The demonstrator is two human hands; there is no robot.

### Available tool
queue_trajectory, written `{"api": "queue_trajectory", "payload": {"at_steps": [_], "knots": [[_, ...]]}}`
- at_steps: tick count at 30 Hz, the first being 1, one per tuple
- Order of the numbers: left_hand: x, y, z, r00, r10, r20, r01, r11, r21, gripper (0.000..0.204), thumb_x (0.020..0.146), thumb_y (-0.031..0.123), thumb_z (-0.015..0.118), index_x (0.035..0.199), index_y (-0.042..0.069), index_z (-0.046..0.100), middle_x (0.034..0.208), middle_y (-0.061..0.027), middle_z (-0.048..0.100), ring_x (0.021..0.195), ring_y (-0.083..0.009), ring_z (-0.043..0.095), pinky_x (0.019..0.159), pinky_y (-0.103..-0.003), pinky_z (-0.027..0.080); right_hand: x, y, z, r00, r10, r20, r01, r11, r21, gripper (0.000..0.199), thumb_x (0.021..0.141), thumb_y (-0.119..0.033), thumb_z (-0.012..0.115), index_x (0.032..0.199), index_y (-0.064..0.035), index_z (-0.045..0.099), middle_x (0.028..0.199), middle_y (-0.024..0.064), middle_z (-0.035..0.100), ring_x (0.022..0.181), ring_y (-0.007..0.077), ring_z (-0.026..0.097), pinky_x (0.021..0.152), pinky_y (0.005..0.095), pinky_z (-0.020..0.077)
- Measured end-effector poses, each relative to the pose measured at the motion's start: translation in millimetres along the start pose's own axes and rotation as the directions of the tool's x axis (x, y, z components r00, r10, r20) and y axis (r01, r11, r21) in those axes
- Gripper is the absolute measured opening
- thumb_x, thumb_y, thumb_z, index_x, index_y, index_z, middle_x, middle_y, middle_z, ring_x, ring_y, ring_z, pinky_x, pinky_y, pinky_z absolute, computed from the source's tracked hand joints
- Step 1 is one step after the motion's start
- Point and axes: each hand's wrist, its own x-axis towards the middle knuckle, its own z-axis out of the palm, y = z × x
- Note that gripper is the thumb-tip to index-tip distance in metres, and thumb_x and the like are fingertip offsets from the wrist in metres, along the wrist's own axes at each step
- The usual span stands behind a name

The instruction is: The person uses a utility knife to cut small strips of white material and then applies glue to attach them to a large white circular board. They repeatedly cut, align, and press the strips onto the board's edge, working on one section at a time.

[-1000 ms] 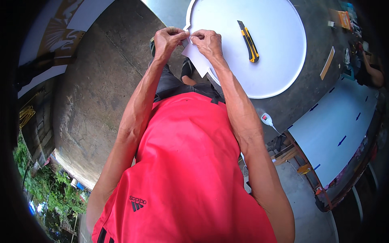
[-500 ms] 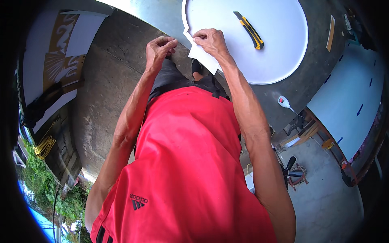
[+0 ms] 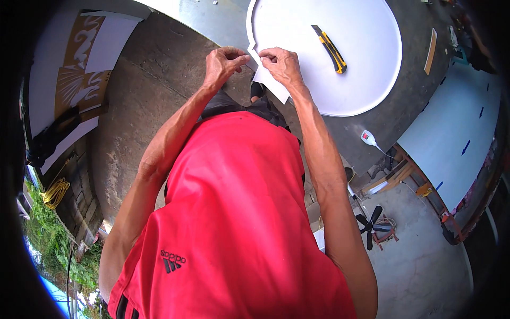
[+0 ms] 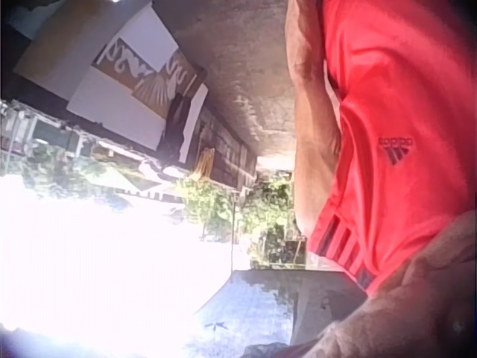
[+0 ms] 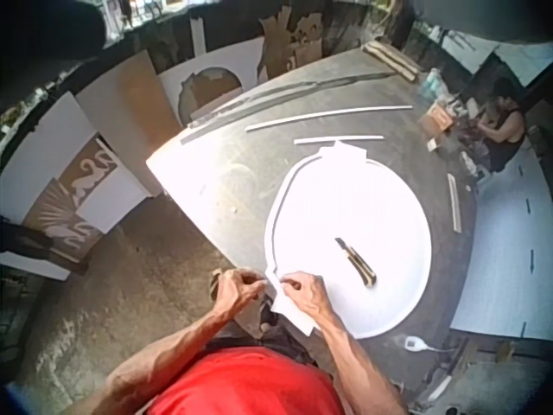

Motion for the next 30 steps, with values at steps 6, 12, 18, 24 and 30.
{"api": "queue_trajectory", "payload": {"at_steps": [6, 12, 18, 24, 30], "knots": [[-1, -3, 7, 0.999, -0.016, -0.040, 0.015, 1.000, -0.016, 0.024, 0.081, 0.016, 0.080, 0.094, -0.004, 0.077, 0.078, -0.0116, 0.076, 0.062, -0.0127, 0.070, 0.060, -0.027, 0.057, -5, -6, 6, 0.992, -0.113, -0.049, 0.109, 0.991, -0.076, 0.025, 0.081, -0.014, 0.080, 0.104, -0.0045, 0.076, 0.084, 0.0075, 0.072, 0.070, 0.0141, 0.066, 0.066, 0.0288, 0.0543], [-12, -1, 12, 0.999, -0.034, -0.042, 0.031, 0.997, -0.071, 0.024, 0.082, 0.015, 0.080, 0.094, -0.004, 0.077, 0.079, -0.0120, 0.076, 0.064, -0.0130, 0.070, 0.061, -0.026, 0.058, -3, -1, 8, 0.985, -0.161, -0.057, 0.156, 0.983, -0.095, 0.028, 0.077, -0.014, 0.082, 0.102, -0.0036, 0.075, 0.084, 0.0119, 0.070, 0.071, 0.0215, 0.069, 0.067, 0.0351, 0.0562], [-16, 1, 19, 0.998, -0.035, -0.050, 0.029, 0.993, -0.113, 0.024, 0.082, 0.013, 0.080, 0.096, -0.005, 0.076, 0.080, -0.0117, 0.076, 0.066, -0.0131, 0.071, 0.062, -0.026, 0.058, -4, 1, 13, 0.971, -0.206, -0.117, 0.192, 0.974, -0.123, 0.017, 0.079, -0.008, 0.075, 0.093, -0.0004, 0.072, 0.082, 0.0131, 0.069, 0.068, 0.0253, 0.069, 0.064, 0.0373, 0.0552], [-20, -1, 20, 0.999, -0.039, -0.033, 0.035, 0.992, -0.121, 0.026, 0.085, 0.019, 0.079, 0.099, -0.002, 0.076, 0.082, -0.0093, 0.076, 0.068, -0.0120, 0.071, 0.059, -0.025, 0.054, -8, 6, 18, 0.950, -0.253, -0.183, 0.233, 0.965, -0.123, 0.013, 0.079, -0.007, 0.073, 0.089, -0.0006, 0.070, 0.079, 0.0138, 0.067, 0.068, 0.0281, 0.068, 0.062, 0.0395, 0.0538], [-17, -6, 23, 0.999, -0.037, -0.016, 0.034, 0.987, -0.158, 0.027, 0.086, 0.023, 0.079, 0.099, -0.001, 0.076, 0.081, -0.0081, 0.075, 0.067, -0.0115, 0.070, 0.056, -0.025, 0.051, -9, 5, 21, 0.931, -0.307, -0.199, 0.278, 0.947, -0.162, 0.013, 0.080, -0.006, 0.073, 0.091, -0.0016, 0.070, 0.082, 0.0131, 0.067, 0.069, 0.0292, 0.068, 0.062, 0.0405, 0.0537]]}}
